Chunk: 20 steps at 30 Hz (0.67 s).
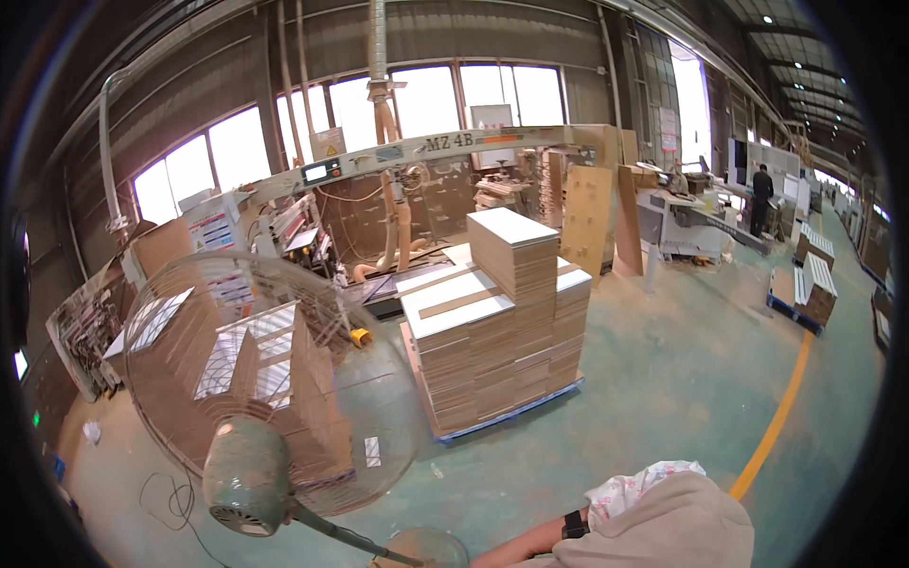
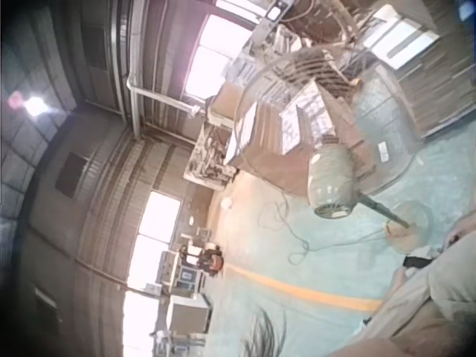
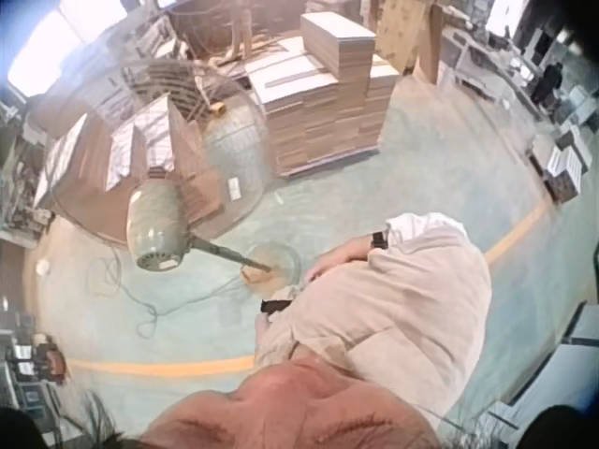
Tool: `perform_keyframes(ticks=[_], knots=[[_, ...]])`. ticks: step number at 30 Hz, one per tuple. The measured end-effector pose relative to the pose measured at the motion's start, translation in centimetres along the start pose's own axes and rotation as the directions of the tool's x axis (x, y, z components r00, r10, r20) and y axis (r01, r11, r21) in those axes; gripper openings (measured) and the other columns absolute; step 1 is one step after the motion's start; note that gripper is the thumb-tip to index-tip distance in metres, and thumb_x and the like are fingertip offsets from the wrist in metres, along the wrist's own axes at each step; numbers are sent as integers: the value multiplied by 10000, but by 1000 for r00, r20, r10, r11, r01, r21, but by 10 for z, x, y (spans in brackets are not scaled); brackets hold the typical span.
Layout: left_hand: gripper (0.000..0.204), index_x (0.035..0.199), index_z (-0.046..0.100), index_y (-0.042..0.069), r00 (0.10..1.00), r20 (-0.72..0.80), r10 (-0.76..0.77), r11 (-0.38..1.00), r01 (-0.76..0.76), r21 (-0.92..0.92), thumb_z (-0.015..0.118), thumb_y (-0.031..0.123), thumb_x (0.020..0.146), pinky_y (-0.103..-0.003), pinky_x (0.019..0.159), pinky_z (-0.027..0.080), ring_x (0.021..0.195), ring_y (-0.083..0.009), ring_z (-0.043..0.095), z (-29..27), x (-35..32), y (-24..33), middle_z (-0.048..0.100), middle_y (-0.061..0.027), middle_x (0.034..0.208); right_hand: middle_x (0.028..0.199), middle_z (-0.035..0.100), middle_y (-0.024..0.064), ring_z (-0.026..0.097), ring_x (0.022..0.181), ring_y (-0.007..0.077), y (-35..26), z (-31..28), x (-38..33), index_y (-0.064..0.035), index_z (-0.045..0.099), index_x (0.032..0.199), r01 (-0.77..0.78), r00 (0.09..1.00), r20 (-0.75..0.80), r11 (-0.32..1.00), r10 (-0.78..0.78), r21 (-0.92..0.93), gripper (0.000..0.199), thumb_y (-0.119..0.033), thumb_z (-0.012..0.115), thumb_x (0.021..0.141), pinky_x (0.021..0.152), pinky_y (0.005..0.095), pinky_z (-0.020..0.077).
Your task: The person repeatedly picks up white rectangular panels from a stack and feeds them into an edge banding machine. They guide the panels through the machine's rollers and retrieve them from the output side, placing them back onto a stack. The process is repeated for multiple panels in a continuous loop.
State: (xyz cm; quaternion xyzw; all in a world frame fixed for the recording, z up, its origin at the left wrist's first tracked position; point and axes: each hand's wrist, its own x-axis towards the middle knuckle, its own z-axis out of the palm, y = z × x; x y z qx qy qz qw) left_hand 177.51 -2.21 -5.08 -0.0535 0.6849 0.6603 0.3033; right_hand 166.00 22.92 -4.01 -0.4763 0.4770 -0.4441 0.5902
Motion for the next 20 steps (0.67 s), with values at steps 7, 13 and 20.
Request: perform_keyframes(ticks=[7,13,20], knots=[[303,1020,582,14,993,113,-15,1000,15,-6,511,278,890,-300,760,437,867,-163,543,112,57,72,605,-75,936,965,599,43,515,906,120,-51,-7,-129,-45,575,1062,-34,990,-141,997,23,-74,271,-231,567,864,778,305,434],[288,999,590,15,983,181,3,1000,-1,-9,520,272,887,-287,734,445,834,-148,549,196,98,119,613,-60,901,892,596,51,514,827,133,1,-20,-213,-35,569,1038,111,970,-197,980,-143,-167,258,-230,546,871,723,296,433],[246,840,604,44,982,155,112,994,-111,-19,542,277,885,-222,557,393,634,-60,478,241,166,208,554,32,682,786,549,48,469,731,142,-21,-54,-286,-51,520,1048,-18,954,-295,975,-49,-220,306,-272,575,845,653,320,412]])
